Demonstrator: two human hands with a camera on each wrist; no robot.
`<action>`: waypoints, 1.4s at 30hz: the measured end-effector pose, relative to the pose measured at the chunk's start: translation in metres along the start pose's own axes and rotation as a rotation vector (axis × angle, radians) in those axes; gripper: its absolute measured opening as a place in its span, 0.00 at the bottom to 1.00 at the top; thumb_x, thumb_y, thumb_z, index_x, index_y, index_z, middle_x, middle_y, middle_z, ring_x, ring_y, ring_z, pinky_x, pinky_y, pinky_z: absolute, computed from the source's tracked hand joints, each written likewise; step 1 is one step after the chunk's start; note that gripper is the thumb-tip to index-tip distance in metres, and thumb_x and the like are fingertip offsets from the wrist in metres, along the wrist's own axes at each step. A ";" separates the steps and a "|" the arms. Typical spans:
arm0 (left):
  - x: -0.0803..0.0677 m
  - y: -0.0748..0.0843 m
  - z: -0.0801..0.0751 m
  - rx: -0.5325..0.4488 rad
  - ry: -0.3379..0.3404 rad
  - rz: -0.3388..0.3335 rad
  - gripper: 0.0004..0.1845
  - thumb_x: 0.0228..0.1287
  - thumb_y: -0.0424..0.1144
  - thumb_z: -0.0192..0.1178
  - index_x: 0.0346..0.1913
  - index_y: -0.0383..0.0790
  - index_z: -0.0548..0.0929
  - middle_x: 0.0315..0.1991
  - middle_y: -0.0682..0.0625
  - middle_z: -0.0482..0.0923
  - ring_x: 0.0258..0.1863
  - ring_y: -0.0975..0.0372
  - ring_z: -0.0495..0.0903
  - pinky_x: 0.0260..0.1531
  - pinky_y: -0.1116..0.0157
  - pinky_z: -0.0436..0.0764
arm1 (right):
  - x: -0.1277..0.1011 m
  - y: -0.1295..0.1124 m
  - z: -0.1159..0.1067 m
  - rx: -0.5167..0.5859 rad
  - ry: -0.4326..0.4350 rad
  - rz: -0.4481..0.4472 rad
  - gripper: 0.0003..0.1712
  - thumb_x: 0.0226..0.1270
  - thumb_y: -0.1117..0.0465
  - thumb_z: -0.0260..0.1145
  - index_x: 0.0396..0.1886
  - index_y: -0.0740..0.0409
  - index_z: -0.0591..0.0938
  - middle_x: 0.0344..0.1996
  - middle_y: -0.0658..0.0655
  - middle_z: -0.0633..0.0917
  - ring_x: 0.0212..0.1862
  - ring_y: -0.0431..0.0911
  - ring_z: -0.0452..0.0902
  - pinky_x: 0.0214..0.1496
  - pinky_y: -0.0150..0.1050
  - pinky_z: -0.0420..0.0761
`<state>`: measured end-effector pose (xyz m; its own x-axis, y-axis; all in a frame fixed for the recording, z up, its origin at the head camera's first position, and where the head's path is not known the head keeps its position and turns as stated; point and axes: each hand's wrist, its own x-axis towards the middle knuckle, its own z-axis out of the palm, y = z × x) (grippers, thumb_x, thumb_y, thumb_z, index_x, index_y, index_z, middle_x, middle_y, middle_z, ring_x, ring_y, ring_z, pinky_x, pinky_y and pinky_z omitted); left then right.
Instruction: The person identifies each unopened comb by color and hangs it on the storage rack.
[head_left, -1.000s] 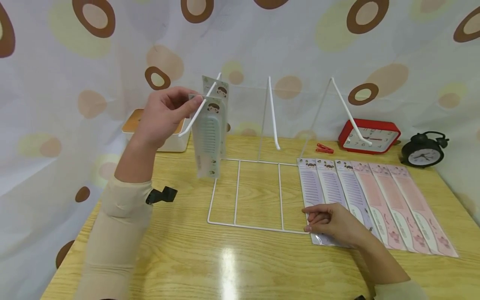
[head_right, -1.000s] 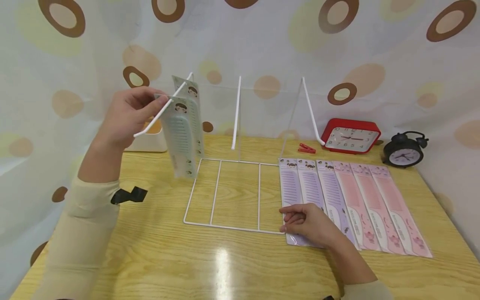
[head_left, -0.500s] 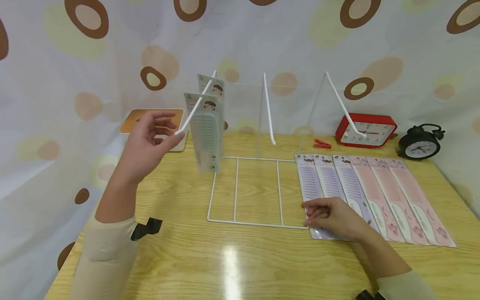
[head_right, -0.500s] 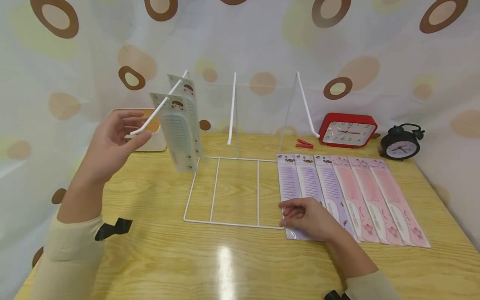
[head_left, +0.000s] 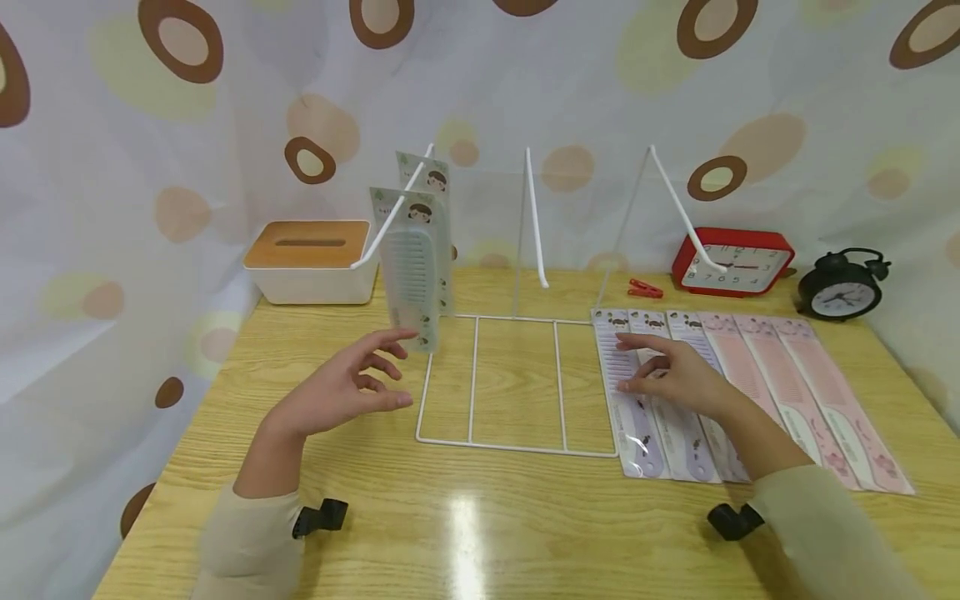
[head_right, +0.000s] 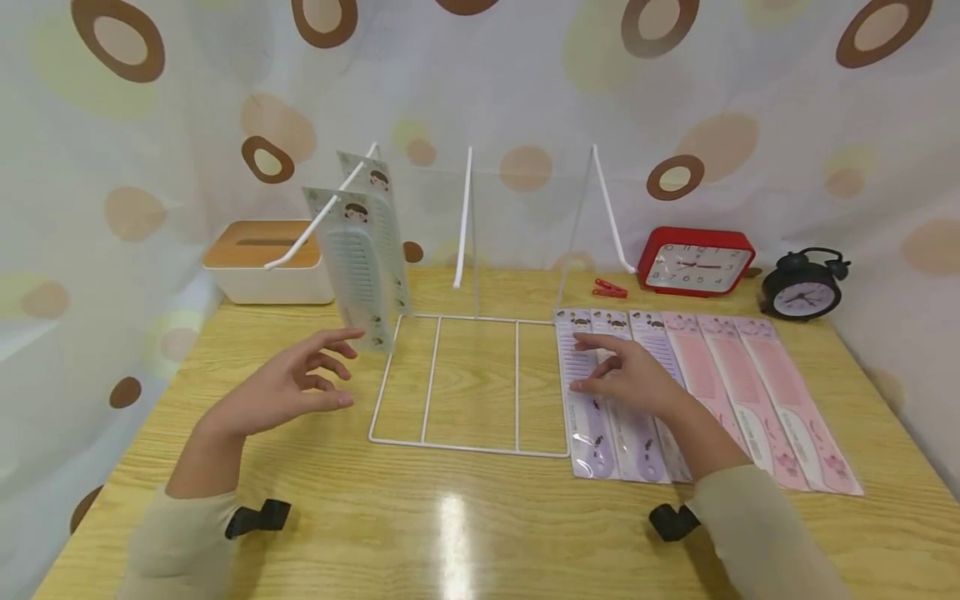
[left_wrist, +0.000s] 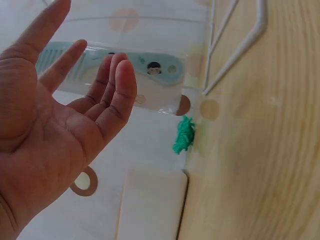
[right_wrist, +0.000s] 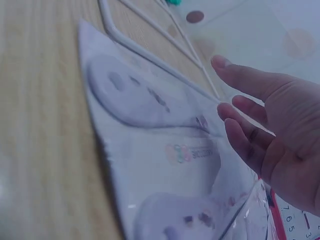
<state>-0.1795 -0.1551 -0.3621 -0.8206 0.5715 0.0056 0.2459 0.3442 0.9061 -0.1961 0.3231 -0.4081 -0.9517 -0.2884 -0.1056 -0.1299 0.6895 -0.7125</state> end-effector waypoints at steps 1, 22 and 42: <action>0.000 -0.004 0.002 -0.017 -0.017 -0.012 0.43 0.61 0.40 0.72 0.76 0.55 0.62 0.63 0.41 0.67 0.57 0.44 0.74 0.52 0.58 0.80 | 0.005 0.002 -0.002 -0.012 -0.008 0.001 0.46 0.57 0.48 0.77 0.74 0.52 0.70 0.67 0.61 0.75 0.40 0.44 0.82 0.43 0.30 0.79; 0.001 -0.065 0.034 -0.118 -0.183 -0.105 0.47 0.56 0.37 0.75 0.77 0.41 0.62 0.54 0.39 0.74 0.45 0.57 0.80 0.43 0.66 0.83 | 0.055 0.022 -0.015 -0.225 -0.128 0.096 0.64 0.44 0.37 0.81 0.80 0.43 0.59 0.65 0.61 0.71 0.35 0.48 0.72 0.36 0.39 0.72; 0.009 -0.068 0.041 -0.030 -0.018 -0.168 0.38 0.52 0.40 0.78 0.67 0.40 0.77 0.42 0.46 0.80 0.33 0.62 0.82 0.38 0.68 0.82 | 0.068 0.024 -0.018 -0.213 -0.074 0.065 0.63 0.42 0.41 0.83 0.78 0.49 0.63 0.67 0.65 0.60 0.35 0.48 0.72 0.35 0.37 0.73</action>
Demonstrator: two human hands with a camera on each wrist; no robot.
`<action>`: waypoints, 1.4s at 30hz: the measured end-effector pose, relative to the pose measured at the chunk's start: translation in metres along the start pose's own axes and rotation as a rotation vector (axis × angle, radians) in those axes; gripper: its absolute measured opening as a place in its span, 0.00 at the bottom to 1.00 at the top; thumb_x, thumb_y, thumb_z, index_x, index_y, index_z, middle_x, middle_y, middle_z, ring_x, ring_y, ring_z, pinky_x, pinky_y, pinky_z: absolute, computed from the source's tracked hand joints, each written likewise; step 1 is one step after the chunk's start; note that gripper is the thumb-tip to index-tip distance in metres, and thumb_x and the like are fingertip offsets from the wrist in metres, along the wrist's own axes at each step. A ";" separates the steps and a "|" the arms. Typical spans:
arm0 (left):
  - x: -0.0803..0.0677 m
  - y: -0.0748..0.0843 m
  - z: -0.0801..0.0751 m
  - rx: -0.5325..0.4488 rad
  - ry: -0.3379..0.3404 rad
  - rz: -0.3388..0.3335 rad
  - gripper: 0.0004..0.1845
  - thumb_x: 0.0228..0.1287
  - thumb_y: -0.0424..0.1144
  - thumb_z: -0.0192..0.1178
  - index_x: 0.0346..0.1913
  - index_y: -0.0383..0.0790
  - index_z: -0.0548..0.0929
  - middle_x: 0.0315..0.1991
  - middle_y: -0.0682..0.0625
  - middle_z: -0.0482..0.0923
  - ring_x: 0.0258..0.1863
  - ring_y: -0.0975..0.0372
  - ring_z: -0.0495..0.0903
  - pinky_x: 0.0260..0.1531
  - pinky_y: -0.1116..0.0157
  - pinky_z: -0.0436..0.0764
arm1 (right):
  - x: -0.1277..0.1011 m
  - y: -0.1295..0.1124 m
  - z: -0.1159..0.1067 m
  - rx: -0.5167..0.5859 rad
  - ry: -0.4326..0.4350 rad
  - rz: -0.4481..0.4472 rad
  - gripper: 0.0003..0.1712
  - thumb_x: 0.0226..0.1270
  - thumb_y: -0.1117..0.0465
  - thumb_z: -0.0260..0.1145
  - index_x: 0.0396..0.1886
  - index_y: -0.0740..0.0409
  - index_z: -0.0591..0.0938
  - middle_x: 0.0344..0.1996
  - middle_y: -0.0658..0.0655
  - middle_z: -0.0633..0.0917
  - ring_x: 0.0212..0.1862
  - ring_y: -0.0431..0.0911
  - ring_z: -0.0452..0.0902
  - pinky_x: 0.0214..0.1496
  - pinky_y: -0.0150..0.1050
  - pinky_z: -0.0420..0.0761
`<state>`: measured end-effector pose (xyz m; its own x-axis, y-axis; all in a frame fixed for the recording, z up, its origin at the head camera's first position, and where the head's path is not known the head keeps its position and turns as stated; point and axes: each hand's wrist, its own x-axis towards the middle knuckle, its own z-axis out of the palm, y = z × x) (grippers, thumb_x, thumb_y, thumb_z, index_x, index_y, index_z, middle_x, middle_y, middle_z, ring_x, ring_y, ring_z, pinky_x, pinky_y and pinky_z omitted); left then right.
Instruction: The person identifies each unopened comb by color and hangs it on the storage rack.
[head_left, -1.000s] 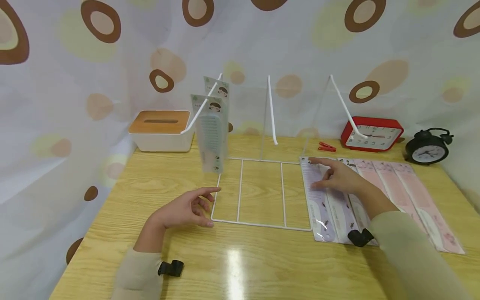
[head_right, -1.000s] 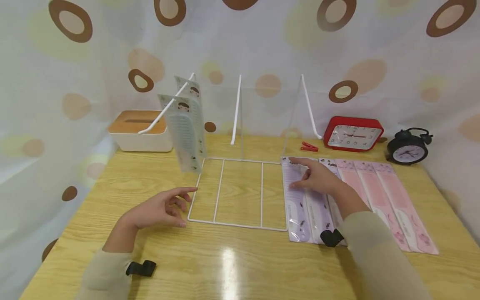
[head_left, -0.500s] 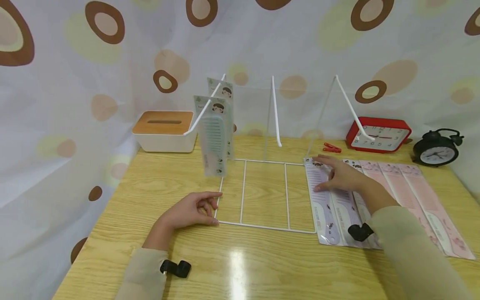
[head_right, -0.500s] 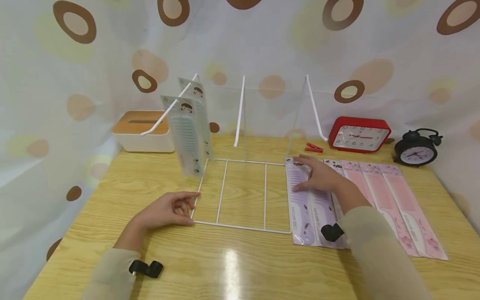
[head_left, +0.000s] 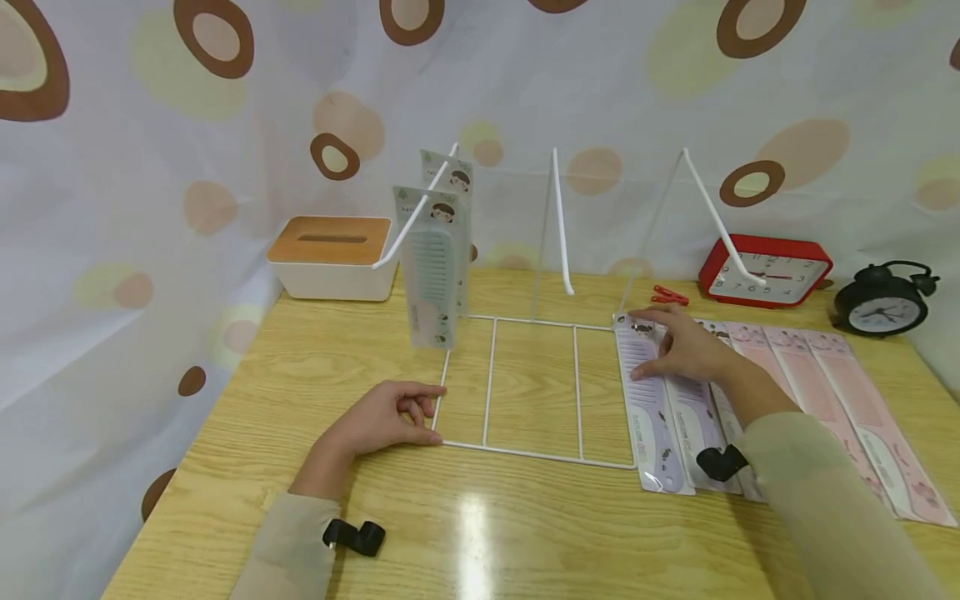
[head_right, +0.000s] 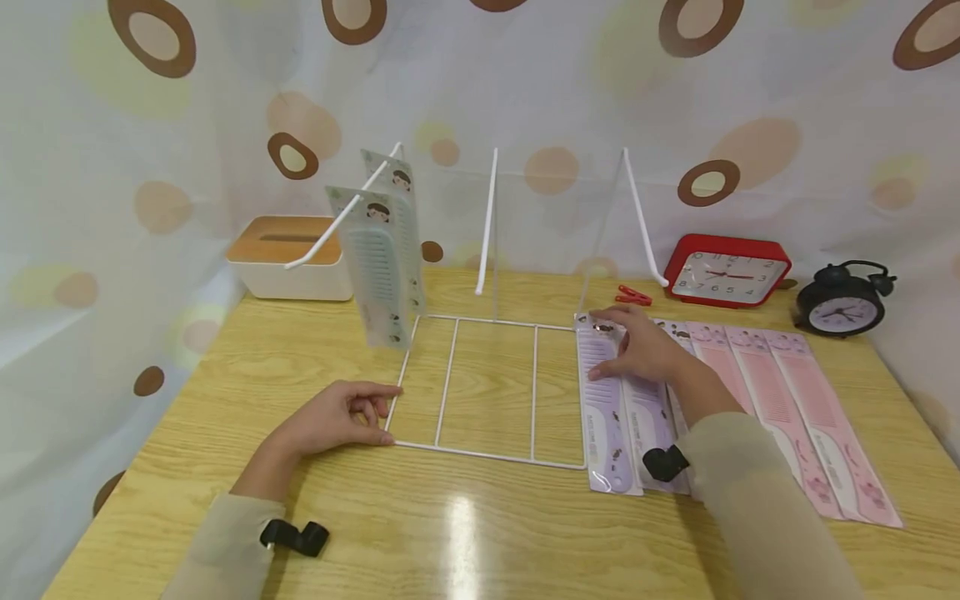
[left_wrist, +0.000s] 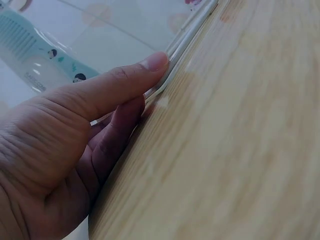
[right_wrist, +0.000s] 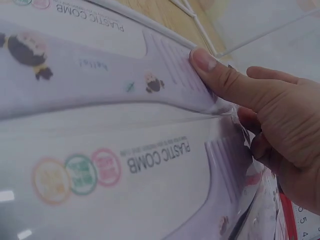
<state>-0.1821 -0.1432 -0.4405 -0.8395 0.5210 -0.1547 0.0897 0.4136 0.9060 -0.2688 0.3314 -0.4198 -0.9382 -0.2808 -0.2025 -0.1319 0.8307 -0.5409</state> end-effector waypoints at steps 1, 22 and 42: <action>0.000 0.000 0.000 -0.002 0.001 0.001 0.38 0.52 0.40 0.78 0.67 0.40 0.77 0.42 0.46 0.80 0.32 0.61 0.82 0.37 0.68 0.82 | 0.000 0.001 0.000 0.004 0.015 -0.003 0.61 0.44 0.41 0.83 0.78 0.48 0.63 0.64 0.65 0.61 0.34 0.48 0.72 0.35 0.37 0.73; -0.003 0.000 0.005 -0.047 -0.009 -0.014 0.37 0.52 0.37 0.78 0.67 0.38 0.77 0.41 0.44 0.79 0.31 0.62 0.81 0.38 0.68 0.81 | 0.007 0.011 0.022 0.418 0.371 0.308 0.27 0.70 0.45 0.66 0.67 0.45 0.78 0.64 0.56 0.79 0.59 0.49 0.69 0.57 0.40 0.69; -0.001 0.003 0.002 -0.031 -0.013 0.004 0.38 0.53 0.37 0.77 0.68 0.37 0.76 0.40 0.45 0.79 0.31 0.63 0.82 0.37 0.68 0.81 | -0.034 -0.010 -0.022 1.419 0.533 0.087 0.14 0.59 0.68 0.74 0.44 0.49 0.91 0.34 0.45 0.91 0.36 0.35 0.87 0.38 0.27 0.83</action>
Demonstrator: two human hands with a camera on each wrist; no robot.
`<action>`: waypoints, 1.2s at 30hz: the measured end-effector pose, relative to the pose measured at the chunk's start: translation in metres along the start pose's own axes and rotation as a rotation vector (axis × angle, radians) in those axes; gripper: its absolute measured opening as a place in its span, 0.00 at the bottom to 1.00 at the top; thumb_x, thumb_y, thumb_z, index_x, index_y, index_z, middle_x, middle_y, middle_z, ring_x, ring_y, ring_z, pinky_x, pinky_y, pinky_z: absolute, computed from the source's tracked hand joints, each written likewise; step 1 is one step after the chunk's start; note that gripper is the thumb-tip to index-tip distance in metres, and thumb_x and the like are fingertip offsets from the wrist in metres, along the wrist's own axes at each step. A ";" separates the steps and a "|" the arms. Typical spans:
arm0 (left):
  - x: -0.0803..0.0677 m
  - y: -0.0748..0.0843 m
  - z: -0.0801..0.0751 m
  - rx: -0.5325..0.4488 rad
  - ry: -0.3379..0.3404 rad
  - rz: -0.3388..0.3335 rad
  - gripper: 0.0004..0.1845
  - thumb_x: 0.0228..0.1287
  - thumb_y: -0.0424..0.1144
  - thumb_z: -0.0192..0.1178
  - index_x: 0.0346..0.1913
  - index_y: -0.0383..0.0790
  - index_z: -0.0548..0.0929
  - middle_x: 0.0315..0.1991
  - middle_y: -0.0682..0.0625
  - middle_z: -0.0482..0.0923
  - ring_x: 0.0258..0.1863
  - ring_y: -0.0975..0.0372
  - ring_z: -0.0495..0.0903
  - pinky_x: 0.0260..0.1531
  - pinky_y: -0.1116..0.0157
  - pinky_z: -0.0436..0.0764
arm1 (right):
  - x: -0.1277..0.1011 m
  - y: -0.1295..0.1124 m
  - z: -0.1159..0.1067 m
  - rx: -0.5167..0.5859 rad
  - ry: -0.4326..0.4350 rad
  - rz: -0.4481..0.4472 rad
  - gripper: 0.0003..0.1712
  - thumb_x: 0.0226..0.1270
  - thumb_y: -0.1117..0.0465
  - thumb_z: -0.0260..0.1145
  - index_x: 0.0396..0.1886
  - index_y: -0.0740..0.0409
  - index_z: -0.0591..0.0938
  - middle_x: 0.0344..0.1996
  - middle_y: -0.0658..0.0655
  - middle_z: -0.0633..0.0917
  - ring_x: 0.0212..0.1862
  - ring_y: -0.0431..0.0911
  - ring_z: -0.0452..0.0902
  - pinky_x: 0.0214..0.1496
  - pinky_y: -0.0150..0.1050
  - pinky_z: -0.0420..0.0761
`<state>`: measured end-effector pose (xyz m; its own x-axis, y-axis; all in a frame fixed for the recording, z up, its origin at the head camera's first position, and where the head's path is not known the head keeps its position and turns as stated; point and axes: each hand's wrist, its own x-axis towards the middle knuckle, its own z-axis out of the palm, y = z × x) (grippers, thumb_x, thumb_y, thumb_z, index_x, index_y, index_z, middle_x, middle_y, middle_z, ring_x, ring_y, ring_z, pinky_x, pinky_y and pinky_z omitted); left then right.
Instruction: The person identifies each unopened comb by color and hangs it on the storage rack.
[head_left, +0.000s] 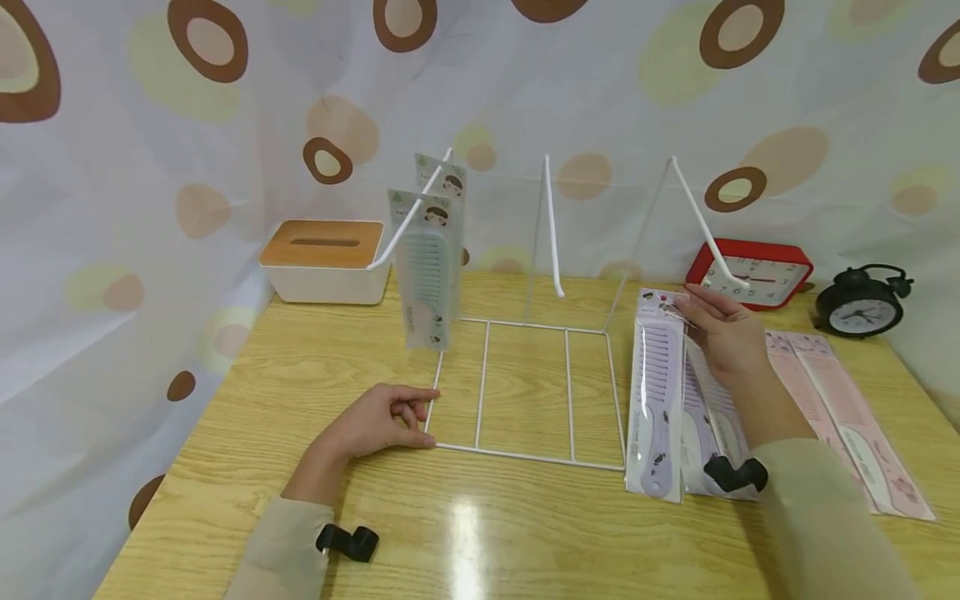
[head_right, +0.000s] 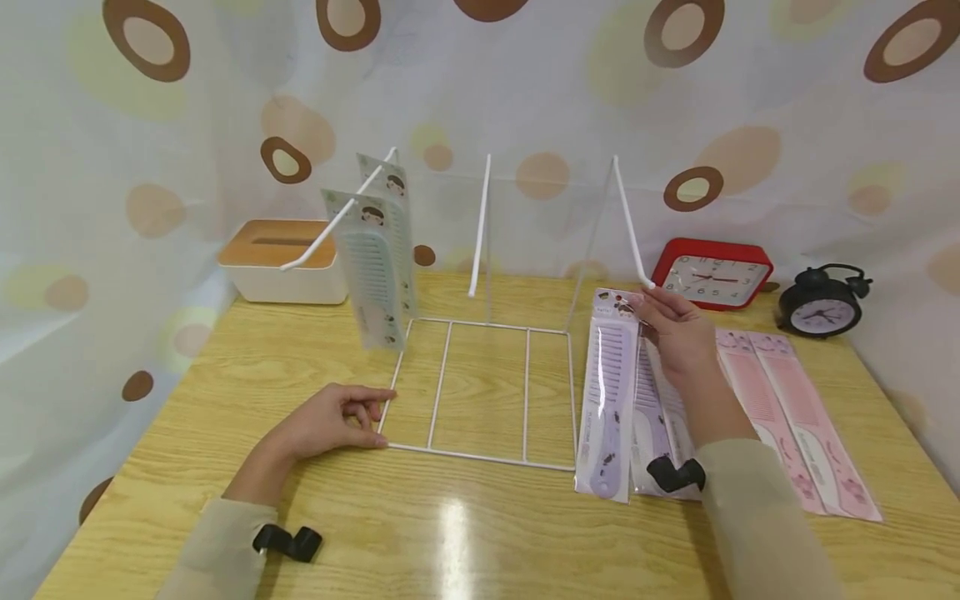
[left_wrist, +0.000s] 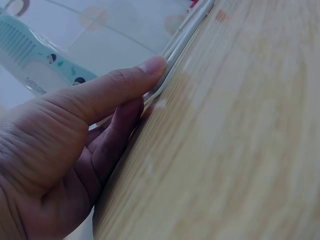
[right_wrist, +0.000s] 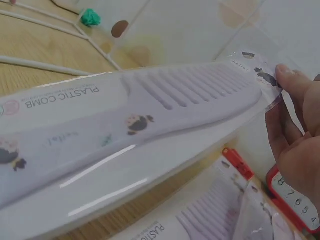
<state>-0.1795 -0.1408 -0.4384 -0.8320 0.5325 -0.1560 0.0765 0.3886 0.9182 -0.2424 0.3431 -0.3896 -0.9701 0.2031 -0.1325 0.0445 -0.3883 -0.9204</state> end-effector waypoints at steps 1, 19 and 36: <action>0.000 0.000 0.000 -0.005 -0.001 -0.002 0.38 0.53 0.37 0.77 0.68 0.37 0.76 0.41 0.44 0.79 0.31 0.63 0.82 0.37 0.68 0.81 | -0.004 -0.002 0.001 0.005 -0.017 -0.020 0.15 0.59 0.70 0.73 0.44 0.50 0.91 0.34 0.46 0.91 0.36 0.36 0.88 0.38 0.28 0.84; -0.001 -0.004 -0.001 -0.029 -0.012 -0.012 0.38 0.53 0.37 0.77 0.68 0.39 0.76 0.41 0.44 0.79 0.32 0.62 0.82 0.41 0.68 0.81 | -0.117 -0.046 0.056 0.196 -0.338 -0.319 0.17 0.67 0.83 0.55 0.46 0.73 0.87 0.37 0.60 0.89 0.39 0.46 0.86 0.42 0.30 0.84; 0.001 -0.003 -0.002 -0.012 -0.020 -0.014 0.37 0.53 0.37 0.77 0.68 0.38 0.76 0.41 0.43 0.79 0.32 0.62 0.82 0.41 0.69 0.80 | -0.149 -0.049 0.142 0.125 -0.597 -0.413 0.17 0.64 0.82 0.61 0.42 0.63 0.90 0.39 0.56 0.90 0.41 0.44 0.85 0.47 0.33 0.84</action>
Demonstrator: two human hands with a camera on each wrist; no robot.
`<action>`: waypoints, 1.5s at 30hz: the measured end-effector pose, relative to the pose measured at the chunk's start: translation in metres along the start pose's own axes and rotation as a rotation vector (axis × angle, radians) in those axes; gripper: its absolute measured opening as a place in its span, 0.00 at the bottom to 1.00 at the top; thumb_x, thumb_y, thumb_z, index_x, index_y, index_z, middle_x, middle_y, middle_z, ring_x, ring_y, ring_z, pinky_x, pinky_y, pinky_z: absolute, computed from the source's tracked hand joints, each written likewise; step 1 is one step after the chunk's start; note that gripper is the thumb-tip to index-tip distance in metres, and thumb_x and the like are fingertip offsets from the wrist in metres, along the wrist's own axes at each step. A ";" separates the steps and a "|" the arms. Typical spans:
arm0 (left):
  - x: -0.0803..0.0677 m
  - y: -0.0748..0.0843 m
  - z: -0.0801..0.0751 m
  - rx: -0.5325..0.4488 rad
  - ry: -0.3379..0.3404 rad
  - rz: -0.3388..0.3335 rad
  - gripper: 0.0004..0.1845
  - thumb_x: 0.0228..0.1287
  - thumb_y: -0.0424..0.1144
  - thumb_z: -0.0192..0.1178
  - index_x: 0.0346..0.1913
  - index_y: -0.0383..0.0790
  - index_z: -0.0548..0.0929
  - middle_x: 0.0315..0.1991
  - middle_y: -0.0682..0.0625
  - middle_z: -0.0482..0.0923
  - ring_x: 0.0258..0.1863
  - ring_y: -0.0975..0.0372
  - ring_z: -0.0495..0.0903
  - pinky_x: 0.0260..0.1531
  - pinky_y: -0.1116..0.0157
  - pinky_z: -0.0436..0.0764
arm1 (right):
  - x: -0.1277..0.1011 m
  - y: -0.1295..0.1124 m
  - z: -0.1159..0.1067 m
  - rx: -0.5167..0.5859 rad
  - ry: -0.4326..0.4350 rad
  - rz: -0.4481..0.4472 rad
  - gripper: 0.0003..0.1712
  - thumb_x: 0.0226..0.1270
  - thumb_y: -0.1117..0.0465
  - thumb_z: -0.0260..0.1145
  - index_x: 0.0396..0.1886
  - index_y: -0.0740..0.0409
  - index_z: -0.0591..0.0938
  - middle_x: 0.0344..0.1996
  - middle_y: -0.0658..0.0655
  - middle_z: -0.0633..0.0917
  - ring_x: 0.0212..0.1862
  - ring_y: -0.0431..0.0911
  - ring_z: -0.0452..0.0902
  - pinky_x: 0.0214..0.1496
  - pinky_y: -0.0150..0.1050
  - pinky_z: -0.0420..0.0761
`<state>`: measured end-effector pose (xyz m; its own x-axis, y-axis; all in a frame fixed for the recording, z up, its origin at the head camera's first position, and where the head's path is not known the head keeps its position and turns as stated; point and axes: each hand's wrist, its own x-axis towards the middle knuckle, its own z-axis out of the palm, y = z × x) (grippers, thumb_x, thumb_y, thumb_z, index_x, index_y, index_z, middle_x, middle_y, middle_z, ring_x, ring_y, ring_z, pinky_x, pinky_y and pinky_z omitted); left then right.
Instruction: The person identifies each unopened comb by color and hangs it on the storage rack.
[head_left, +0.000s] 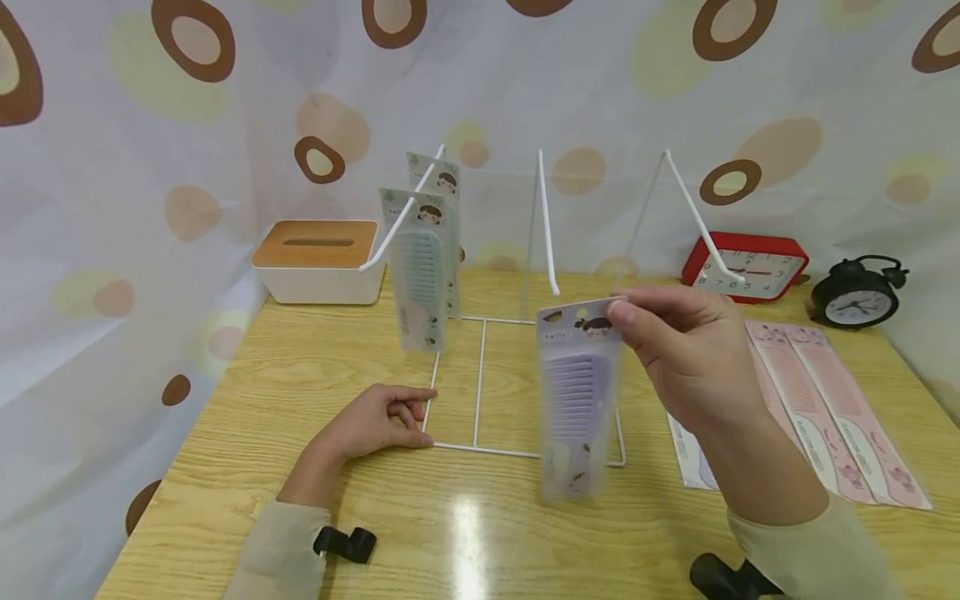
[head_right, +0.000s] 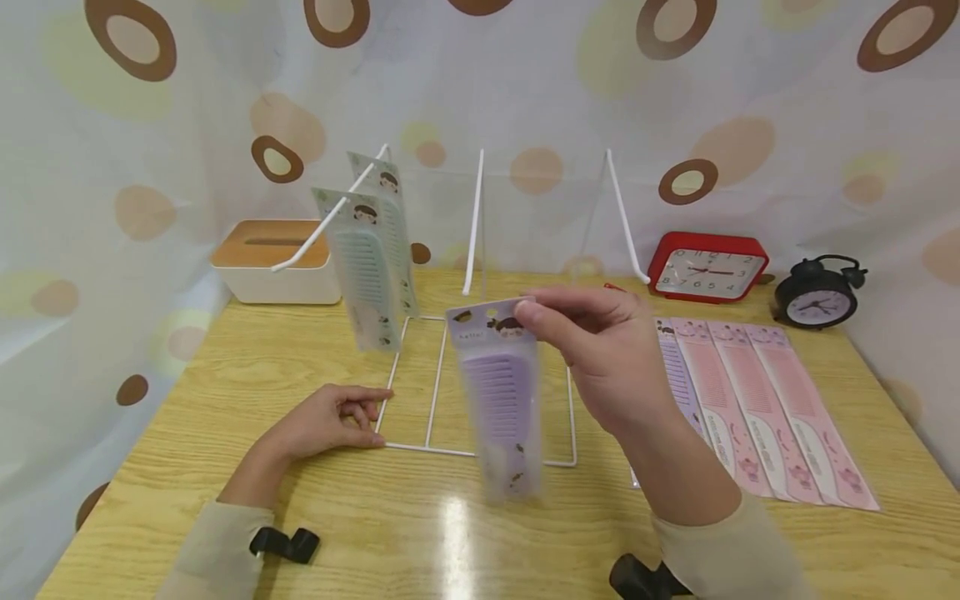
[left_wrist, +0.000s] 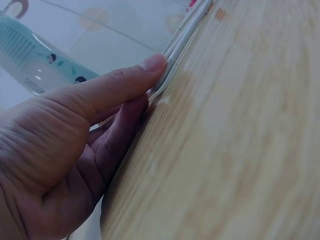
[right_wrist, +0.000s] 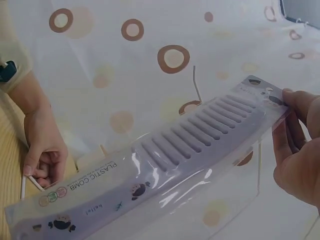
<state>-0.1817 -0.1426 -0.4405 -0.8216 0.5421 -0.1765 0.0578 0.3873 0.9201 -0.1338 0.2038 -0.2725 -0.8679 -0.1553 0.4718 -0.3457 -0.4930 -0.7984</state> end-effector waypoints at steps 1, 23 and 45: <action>0.000 0.000 0.000 0.000 0.000 0.000 0.37 0.53 0.37 0.77 0.68 0.38 0.76 0.41 0.43 0.79 0.32 0.62 0.82 0.41 0.69 0.80 | 0.002 0.000 0.004 -0.004 -0.006 -0.009 0.17 0.64 0.82 0.62 0.42 0.63 0.90 0.38 0.56 0.90 0.41 0.44 0.85 0.47 0.33 0.84; 0.001 0.003 0.002 0.003 0.013 -0.002 0.37 0.53 0.37 0.77 0.67 0.37 0.76 0.41 0.44 0.79 0.32 0.63 0.81 0.40 0.69 0.80 | 0.025 0.008 0.031 -0.246 0.174 -0.057 0.13 0.60 0.80 0.67 0.34 0.61 0.91 0.31 0.52 0.89 0.32 0.40 0.83 0.40 0.29 0.83; 0.000 0.000 0.000 0.010 0.010 0.004 0.38 0.53 0.38 0.77 0.68 0.38 0.76 0.41 0.44 0.80 0.32 0.62 0.82 0.41 0.68 0.81 | 0.115 0.043 -0.009 -0.270 0.310 0.034 0.03 0.61 0.68 0.73 0.34 0.61 0.90 0.30 0.51 0.89 0.35 0.40 0.84 0.44 0.31 0.85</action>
<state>-0.1814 -0.1430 -0.4408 -0.8267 0.5363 -0.1699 0.0661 0.3925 0.9174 -0.2512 0.1726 -0.2559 -0.9324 0.1180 0.3415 -0.3606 -0.2436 -0.9004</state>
